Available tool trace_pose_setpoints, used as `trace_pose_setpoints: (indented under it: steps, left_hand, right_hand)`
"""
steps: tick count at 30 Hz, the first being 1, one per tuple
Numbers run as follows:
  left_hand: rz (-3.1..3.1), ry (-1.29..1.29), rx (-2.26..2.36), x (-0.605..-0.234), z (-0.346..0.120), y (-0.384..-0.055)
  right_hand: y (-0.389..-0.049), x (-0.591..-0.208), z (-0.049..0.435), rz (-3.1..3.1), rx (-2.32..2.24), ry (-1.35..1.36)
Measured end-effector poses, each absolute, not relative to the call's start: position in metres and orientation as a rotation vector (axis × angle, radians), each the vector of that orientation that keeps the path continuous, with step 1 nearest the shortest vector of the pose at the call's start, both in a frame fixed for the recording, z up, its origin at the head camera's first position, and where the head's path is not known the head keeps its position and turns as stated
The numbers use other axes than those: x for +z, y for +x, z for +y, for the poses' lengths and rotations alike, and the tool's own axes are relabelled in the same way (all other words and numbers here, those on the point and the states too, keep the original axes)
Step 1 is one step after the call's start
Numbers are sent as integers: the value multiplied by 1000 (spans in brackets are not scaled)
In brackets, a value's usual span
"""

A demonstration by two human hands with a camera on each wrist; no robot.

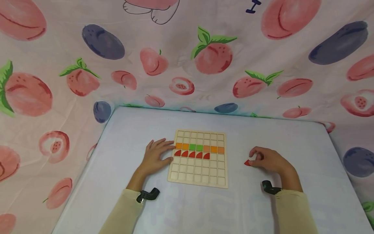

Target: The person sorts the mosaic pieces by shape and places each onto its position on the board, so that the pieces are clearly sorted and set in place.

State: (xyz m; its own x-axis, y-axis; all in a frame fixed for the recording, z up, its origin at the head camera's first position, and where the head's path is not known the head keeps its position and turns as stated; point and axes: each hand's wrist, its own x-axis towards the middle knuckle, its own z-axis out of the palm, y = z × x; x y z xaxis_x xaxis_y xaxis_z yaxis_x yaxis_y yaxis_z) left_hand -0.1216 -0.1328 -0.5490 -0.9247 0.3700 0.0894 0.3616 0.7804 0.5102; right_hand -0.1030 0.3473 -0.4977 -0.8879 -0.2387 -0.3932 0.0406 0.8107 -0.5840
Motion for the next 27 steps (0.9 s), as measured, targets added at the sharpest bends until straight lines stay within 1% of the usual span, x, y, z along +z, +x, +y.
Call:
trace_pose_setpoints:
  steps: [10,16,27]
  left_hand:
    - [2945,604,850,-549,-133,-122]
    - [2939,606,854,-548,-133,-121]
    - [2944,608,852,-548,-133,-121]
  right_hand:
    - [-104,-497,348,2465,-941,-174]
    - [-105,-499,349,2486,-932,-186]
    - [-106,-498,348,2457,-985,-108]
